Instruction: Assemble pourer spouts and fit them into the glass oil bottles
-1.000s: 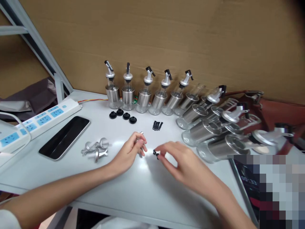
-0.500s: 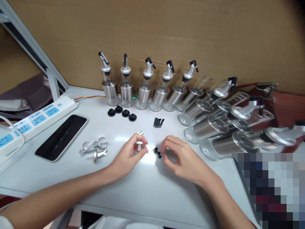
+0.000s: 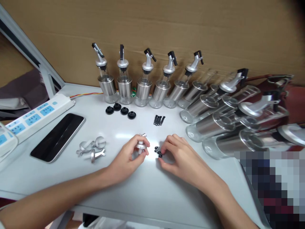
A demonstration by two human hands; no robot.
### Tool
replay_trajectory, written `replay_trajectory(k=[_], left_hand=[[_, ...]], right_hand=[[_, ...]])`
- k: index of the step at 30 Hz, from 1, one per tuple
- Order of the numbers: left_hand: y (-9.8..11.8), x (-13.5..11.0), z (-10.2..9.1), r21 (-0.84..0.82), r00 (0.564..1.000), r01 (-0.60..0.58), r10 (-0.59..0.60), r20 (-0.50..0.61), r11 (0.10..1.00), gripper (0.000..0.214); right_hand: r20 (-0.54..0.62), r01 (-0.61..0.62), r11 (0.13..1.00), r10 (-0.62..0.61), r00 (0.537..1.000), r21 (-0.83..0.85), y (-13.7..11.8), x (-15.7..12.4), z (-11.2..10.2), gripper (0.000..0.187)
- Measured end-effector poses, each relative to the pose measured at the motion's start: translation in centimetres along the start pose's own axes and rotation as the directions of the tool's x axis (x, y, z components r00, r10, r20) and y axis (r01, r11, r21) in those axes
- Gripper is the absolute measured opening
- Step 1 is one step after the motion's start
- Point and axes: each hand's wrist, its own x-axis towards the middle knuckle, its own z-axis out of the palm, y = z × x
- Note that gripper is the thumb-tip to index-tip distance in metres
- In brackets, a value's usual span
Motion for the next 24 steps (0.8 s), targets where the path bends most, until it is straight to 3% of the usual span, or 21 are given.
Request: replay_trajectory(k=[3, 6, 12, 18, 24], left_hand=[[-0.1, -0.1, 0.0, 0.012, 1.000, 0.006, -0.006, -0.005, 1.000, 0.008], [0.0, -0.2, 0.2, -0.050, 1.000, 0.005, -0.005, -0.014, 0.999, 0.016], [0.3, -0.2, 0.5, -0.159, 1.000, -0.018, 0.021, 0.021, 0.987, 0.040], [0.7, -0.2, 0.3, -0.106, 0.996, 0.037, -0.028, 0.081, 0.994, 0.045], [0.9, -0.3, 0.2, -0.093, 0.998, -0.012, 0.018, 0.065, 0.996, 0.044]], right_hand=[[-0.023, 0.028, 1.000, -0.028, 0.999, 0.006, 0.4, -0.1, 0.0, 0.012], [-0.139, 0.100, 0.993, -0.090, 0.986, 0.066, 0.9, -0.2, -0.1, 0.010], [-0.393, 0.269, 0.921, -0.144, 0.908, 0.283, 0.7, -0.2, 0.3, 0.014], [-0.538, 0.358, 0.902, -0.183, 0.823, 0.240, 0.1, -0.1, 0.6, 0.015], [-0.625, 0.329, 0.920, -0.130, 0.770, 0.214, -0.2, 0.0, 0.9, 0.028]])
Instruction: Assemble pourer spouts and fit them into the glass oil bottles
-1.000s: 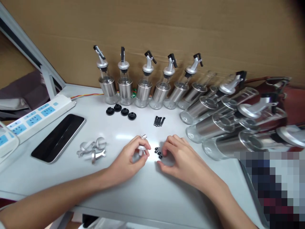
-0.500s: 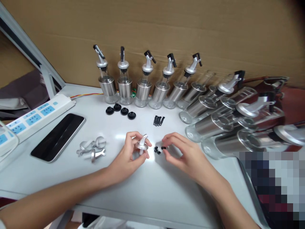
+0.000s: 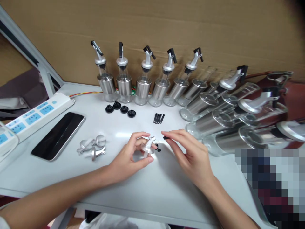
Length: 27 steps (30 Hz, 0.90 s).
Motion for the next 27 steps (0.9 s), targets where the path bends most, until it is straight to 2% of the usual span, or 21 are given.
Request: replay_trajectory(k=[8, 17, 27], left_hand=[[-0.02, 0.02, 0.00, -0.032, 0.997, 0.017, -0.015, 0.078, 0.999, 0.046], [0.17, -0.22, -0.06, -0.029, 0.994, -0.015, 0.018, 0.111, 0.999, 0.046], [-0.79, -0.51, -0.20, 0.036, 0.988, -0.124, 0.120, 0.097, 0.992, 0.043]], right_hand=[[-0.024, -0.004, 0.994, 0.007, 1.000, 0.111, -0.32, -0.25, 0.36, 0.028], [0.082, -0.105, 0.983, 0.093, 0.992, 0.148, -0.47, -0.40, 0.53, 0.029], [0.113, -0.123, 0.985, 0.109, 0.988, 0.123, -0.44, -0.30, 0.33, 0.024]])
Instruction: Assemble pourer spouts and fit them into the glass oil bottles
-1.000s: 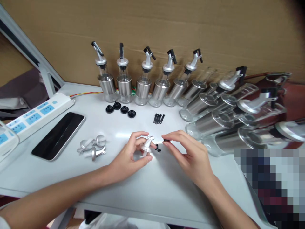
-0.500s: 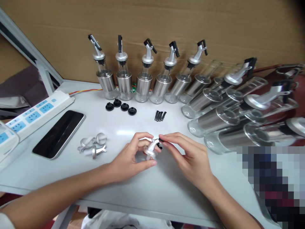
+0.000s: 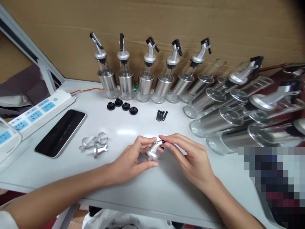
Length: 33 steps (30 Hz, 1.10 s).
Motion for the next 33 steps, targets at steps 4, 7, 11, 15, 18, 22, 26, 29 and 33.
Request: replay_trajectory(k=[4, 7, 11, 15, 18, 22, 26, 29, 33], left_hand=[[-0.4, -0.1, 0.0, -0.018, 0.999, -0.031, 0.031, 0.015, 0.999, 0.042], [-0.7, -0.2, 0.0, -0.062, 1.000, 0.016, -0.015, 0.023, 0.998, 0.041], [-0.8, -0.2, 0.1, -0.108, 0.999, 0.046, -0.043, 0.028, 0.993, 0.042], [-0.1, 0.1, 0.0, -0.113, 0.998, 0.066, -0.064, 0.025, 0.991, 0.044], [0.2, 0.1, 0.0, -0.103, 0.998, 0.036, -0.031, 0.049, 0.994, 0.046], [-0.1, -0.1, -0.2, -0.063, 0.995, -0.029, 0.035, 0.097, 0.998, 0.049], [-0.3, -0.2, -0.2, -0.009, 0.999, -0.033, 0.033, 0.038, 0.999, 0.045], [-0.3, -0.2, -0.2, 0.001, 0.997, -0.042, 0.042, 0.061, 0.999, 0.045], [-0.4, -0.3, -0.1, -0.059, 0.998, -0.012, 0.015, 0.064, 0.998, 0.043]], right_hand=[[0.023, -0.148, 0.984, 0.147, 0.989, 0.097, 0.1, 0.0, 0.1, 0.019], [0.060, -0.292, 0.930, 0.286, 0.956, 0.223, 0.3, 0.0, 0.3, 0.016], [0.068, -0.330, 0.880, 0.327, 0.943, 0.342, 0.6, 0.1, 0.5, 0.016], [0.091, -0.343, 0.834, 0.338, 0.937, 0.433, 0.8, 0.3, 0.5, 0.019], [0.165, -0.401, 0.771, 0.369, 0.915, 0.496, 1.0, 0.4, 0.2, 0.022], [0.278, -0.452, 0.691, 0.357, 0.892, 0.564, 1.0, 0.4, -0.3, 0.024], [0.383, -0.510, 0.616, 0.338, 0.860, 0.600, 0.3, 0.4, -0.5, 0.029], [0.376, -0.511, 0.600, 0.346, 0.860, 0.616, 0.0, 0.5, -0.4, 0.027], [0.370, -0.515, 0.573, 0.359, 0.857, 0.638, 0.1, 0.5, -0.4, 0.030]])
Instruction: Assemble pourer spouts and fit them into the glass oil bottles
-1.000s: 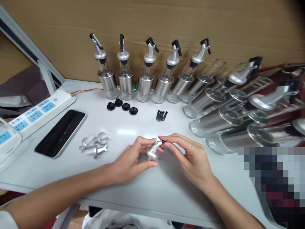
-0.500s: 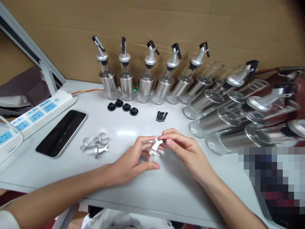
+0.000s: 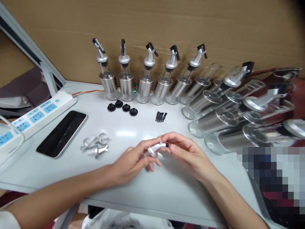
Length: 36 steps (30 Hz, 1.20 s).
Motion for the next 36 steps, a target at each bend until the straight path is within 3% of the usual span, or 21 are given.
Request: replay_trajectory(k=[7, 10, 14, 19, 26, 29, 31, 33, 36], left_hand=[[-0.4, -0.2, 0.1, -0.016, 1.000, -0.018, 0.018, -0.011, 1.000, 0.046], [0.0, -0.1, 0.3, -0.064, 0.997, -0.005, 0.000, -0.074, 0.998, 0.039], [0.5, 0.2, 0.1, -0.092, 0.990, 0.037, -0.049, -0.130, 0.995, 0.035], [1.7, 0.7, -1.1, -0.004, 0.974, 0.192, -0.192, -0.119, 0.981, 0.034], [3.6, 1.2, -2.6, 0.291, 0.976, 0.208, -0.176, -0.130, 0.934, 0.036], [4.5, 1.5, -4.1, 0.447, 0.973, 0.180, -0.093, -0.211, 0.876, 0.040], [4.9, 1.8, -5.9, 0.548, 0.915, 0.249, -0.008, -0.404, 0.799, 0.033], [4.8, 2.0, -8.0, 0.586, 0.849, 0.357, 0.010, -0.529, 0.727, 0.028], [4.0, 2.1, -11.0, 0.730, 0.837, 0.421, 0.080, -0.541, 0.538, 0.037]], right_hand=[[-0.018, 0.027, 0.999, -0.026, 0.999, 0.020, 0.7, 0.2, -0.1, 0.023], [-0.006, 0.052, 0.996, -0.051, 0.999, 0.075, 0.6, 0.2, 0.0, 0.015], [0.013, 0.051, 0.998, -0.052, 0.999, 0.038, 0.2, 0.1, 0.0, 0.034], [0.097, 0.079, 0.997, -0.078, 0.992, -0.005, -0.1, -0.1, -0.2, 0.025], [0.045, 0.046, 0.999, -0.047, 0.998, 0.014, 0.0, 0.0, 0.0, 0.023], [0.006, 0.061, 0.997, -0.061, 0.998, 0.046, 0.3, 0.0, 0.0, 0.022], [-0.013, 0.083, 0.994, -0.083, 0.996, 0.072, 0.5, -0.1, 0.0, 0.021], [-0.025, 0.108, 0.991, -0.106, 0.994, 0.085, 0.7, -0.1, 0.1, 0.019], [-0.033, 0.141, 0.987, -0.139, 0.990, 0.081, 0.7, -0.3, 0.3, 0.016]])
